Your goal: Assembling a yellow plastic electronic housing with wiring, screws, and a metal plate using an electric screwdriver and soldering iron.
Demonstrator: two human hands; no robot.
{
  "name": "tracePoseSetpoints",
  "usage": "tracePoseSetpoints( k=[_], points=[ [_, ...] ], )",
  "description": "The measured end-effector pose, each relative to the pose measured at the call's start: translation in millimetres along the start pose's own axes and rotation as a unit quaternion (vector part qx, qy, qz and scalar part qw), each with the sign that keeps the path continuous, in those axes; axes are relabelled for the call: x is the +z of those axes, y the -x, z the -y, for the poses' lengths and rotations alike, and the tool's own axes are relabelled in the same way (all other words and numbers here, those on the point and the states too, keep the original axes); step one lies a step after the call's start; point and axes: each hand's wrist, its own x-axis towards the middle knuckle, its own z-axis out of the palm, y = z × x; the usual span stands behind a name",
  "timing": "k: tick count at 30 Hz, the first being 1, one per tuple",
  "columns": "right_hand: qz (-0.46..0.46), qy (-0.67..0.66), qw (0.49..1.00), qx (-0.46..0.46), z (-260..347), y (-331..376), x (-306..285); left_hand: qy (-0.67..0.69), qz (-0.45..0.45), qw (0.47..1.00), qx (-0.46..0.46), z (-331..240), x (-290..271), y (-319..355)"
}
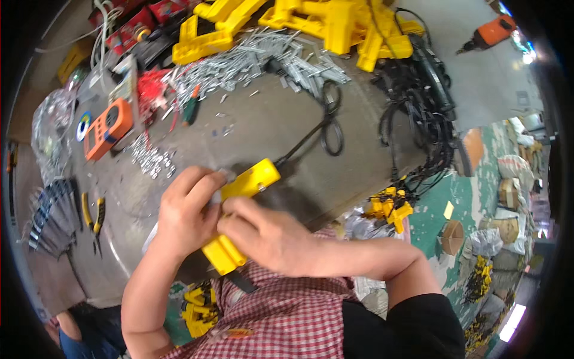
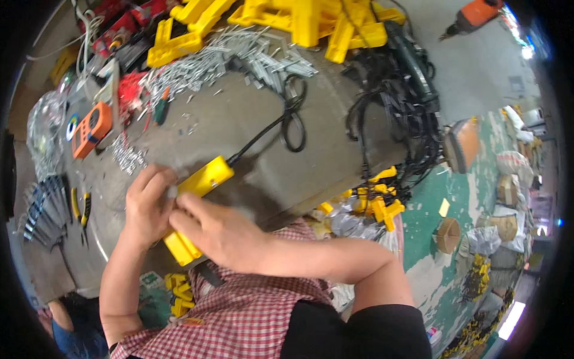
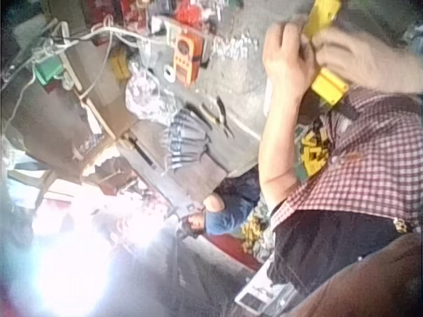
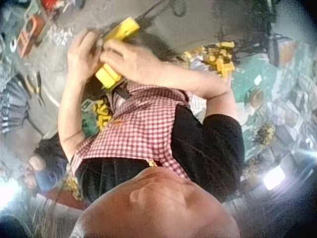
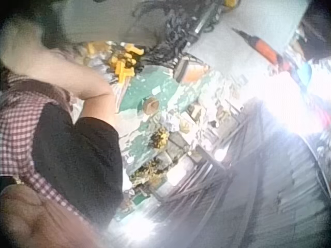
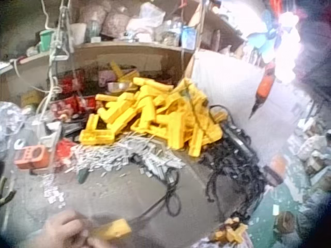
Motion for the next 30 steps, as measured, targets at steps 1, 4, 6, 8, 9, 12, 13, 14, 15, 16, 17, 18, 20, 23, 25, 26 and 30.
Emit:
tracePoseSetpoints(
  k=[1, 4, 6, 8, 9, 12, 13, 14, 15, 16, 17, 18, 20, 23, 25, 26, 30],
  points=[
    [-0.003, 0.018, 1.0, 0.005, -8.0, 2.5, -7.7, 0.012, -0.007, 1.0, 0.013, -1.0, -1.4, -0.6],
    [-0.141, 0.135, 0.978, -0.072, -46.1, 8.1, -64.8, -0.012, 0.031, 0.999, -0.008, -2.6, -4.5, -0.3],
    [-0.29, 0.188, 0.932, 0.109, -87.5, 15.6, -135.3, -0.019, 0.028, 0.999, -0.042, -0.1, -9.9, 3.4],
    [-0.345, 0.481, 0.782, 0.194, -140.7, 42.2, -226.7, -0.015, 0.059, 0.995, -0.081, -5.9, -12.4, 0.3],
    [-0.299, 0.547, 0.758, 0.192, -162.7, 54.1, -261.5, -0.05, 0.042, 0.995, -0.07, -12.7, -8.1, -5.0],
    [-0.183, 0.553, 0.773, 0.252, -194.2, 62.4, -310.1, -0.088, 0.053, 0.991, -0.09, -38.7, 3.9, -16.3],
    [-0.163, 0.526, 0.791, 0.266, -180.9, 52.2, -311.2, -0.087, 0.088, 0.987, -0.104, -38.1, 9.3, -17.9],
    [-0.204, 0.473, 0.8, 0.308, -169.1, 44.8, -306.0, -0.082, 0.122, 0.982, -0.117, -37.0, 14.2, -17.8],
    [-0.26, 0.39, 0.833, 0.292, -155.4, 43.8, -297.3, -0.086, 0.119, 0.983, -0.106, -35.7, 18.5, -17.2],
    [-0.327, 0.162, 0.883, 0.295, -145.5, 47.1, -285.5, -0.086, 0.115, 0.983, -0.117, -36.3, 21.2, -17.1],
    [-0.372, -0.078, 0.88, 0.286, -134.3, 48.4, -269.6, -0.082, 0.131, 0.983, -0.103, -38.1, 23.3, -15.4],
    [-0.411, -0.182, 0.861, 0.239, -110.6, 36.4, -236.8, -0.076, 0.147, 0.982, -0.087, -39.0, 25.7, -14.5],
    [-0.399, -0.338, 0.837, 0.16, -77.8, 19.2, -184.6, -0.075, 0.143, 0.984, -0.081, -39.9, 29.0, -12.5],
    [-0.271, -0.473, 0.832, 0.103, -55.4, 2.1, -135.2, -0.064, 0.128, 0.987, -0.075, -37.9, 23.5, -12.1],
    [-0.244, -0.485, 0.836, 0.076, -41.3, -13.5, -109.3, -0.065, 0.137, 0.987, -0.06, -38.4, 22.6, -11.4],
    [-0.256, -0.43, 0.866, 0.018, -30.6, -24.0, -98.4, -0.064, 0.134, 0.987, -0.065, -38.4, 22.9, -11.6],
    [-0.235, -0.331, 0.913, -0.02, -6.8, -41.6, -80.3, -0.069, 0.171, 0.98, -0.076, -39.5, 24.5, -12.5]
  ],
)
